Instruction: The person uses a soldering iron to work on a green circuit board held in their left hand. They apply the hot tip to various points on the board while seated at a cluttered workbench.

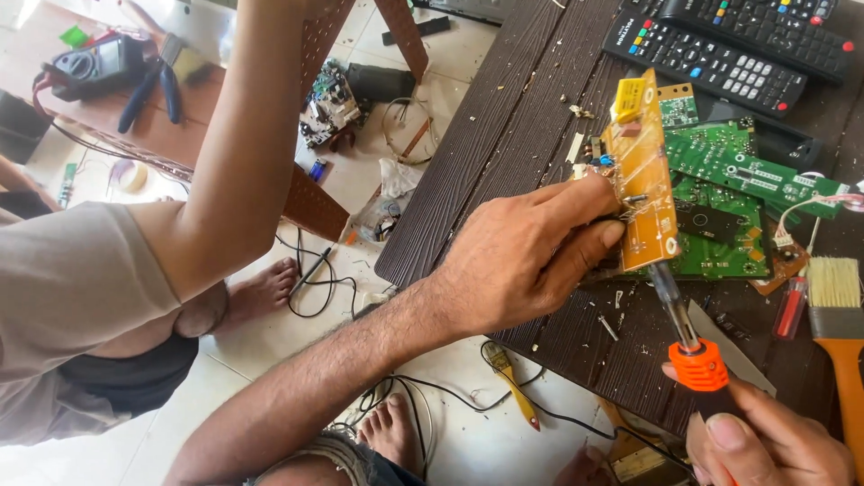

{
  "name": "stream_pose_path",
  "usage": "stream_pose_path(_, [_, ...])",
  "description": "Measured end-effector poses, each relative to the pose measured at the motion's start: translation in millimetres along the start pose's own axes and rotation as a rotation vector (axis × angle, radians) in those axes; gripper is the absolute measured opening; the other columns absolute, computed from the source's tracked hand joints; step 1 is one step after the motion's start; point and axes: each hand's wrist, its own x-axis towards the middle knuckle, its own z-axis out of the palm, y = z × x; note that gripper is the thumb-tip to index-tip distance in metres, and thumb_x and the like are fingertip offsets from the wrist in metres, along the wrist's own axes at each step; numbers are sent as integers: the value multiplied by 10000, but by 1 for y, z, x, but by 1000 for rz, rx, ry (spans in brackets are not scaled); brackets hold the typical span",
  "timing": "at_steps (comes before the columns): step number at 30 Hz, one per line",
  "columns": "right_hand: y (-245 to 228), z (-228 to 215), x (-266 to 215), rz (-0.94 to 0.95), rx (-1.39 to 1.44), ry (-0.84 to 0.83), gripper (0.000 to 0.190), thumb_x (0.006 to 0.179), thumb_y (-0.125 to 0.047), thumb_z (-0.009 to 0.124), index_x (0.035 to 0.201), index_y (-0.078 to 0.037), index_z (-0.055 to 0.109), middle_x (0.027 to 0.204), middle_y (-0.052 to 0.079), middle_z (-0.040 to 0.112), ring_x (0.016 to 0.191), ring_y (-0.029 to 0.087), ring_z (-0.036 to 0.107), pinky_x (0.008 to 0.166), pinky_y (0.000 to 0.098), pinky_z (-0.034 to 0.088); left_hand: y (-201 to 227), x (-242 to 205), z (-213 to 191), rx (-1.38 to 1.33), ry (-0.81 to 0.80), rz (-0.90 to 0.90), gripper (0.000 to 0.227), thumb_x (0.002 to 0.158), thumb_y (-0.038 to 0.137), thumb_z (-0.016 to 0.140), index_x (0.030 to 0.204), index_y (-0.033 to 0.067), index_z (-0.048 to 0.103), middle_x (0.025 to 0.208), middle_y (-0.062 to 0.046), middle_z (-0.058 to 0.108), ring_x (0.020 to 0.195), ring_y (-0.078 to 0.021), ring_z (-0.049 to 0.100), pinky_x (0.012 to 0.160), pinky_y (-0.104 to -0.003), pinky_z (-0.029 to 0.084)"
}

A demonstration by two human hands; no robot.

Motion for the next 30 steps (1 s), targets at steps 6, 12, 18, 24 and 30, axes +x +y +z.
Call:
stream_pose_path(6, [4,0,0,-64,112,-29,493,914,-196,549,1274,118,671,456,112,365,378,197,371,347,301,368,-7,0,5,-52,9,26,320,1097,352,305,1108,93,493,918,-95,603,787,-325,635,663,-431,492])
stream_pose_path(12, [-13,6,-7,41,40,30,471,940,-182,521,1256,103,723,495,137,387,376,213,371,349,320,294,-9,0,6,-101,38,53,291,1099,331,339,1076,83,490,881,-72,559,769,-292,608,675,-399,475])
stream_pose_path(18, [14,-9,1,-64,196,-111,539,919,-216,570,1336,118,642,485,90,438,402,186,472,391,268,409,-11,-2,8,-123,58,69,272,1105,314,350,1086,86,497,888,-80,572,799,-302,616,714,-389,481])
stream_pose_path(24, [-3,5,-2,-82,37,-3,482,952,-243,502,1224,109,691,485,80,393,390,186,427,390,278,346,-14,-3,9,-125,53,62,267,1101,309,363,1108,87,512,918,-89,600,837,-317,646,732,-399,495])
stream_pose_path(30, [10,-7,-1,-92,138,-63,556,912,-226,571,1309,158,632,529,103,438,417,237,503,440,337,428,-15,-9,-1,-59,-8,22,289,1092,347,321,1086,110,486,898,-108,604,763,-366,619,645,-446,458])
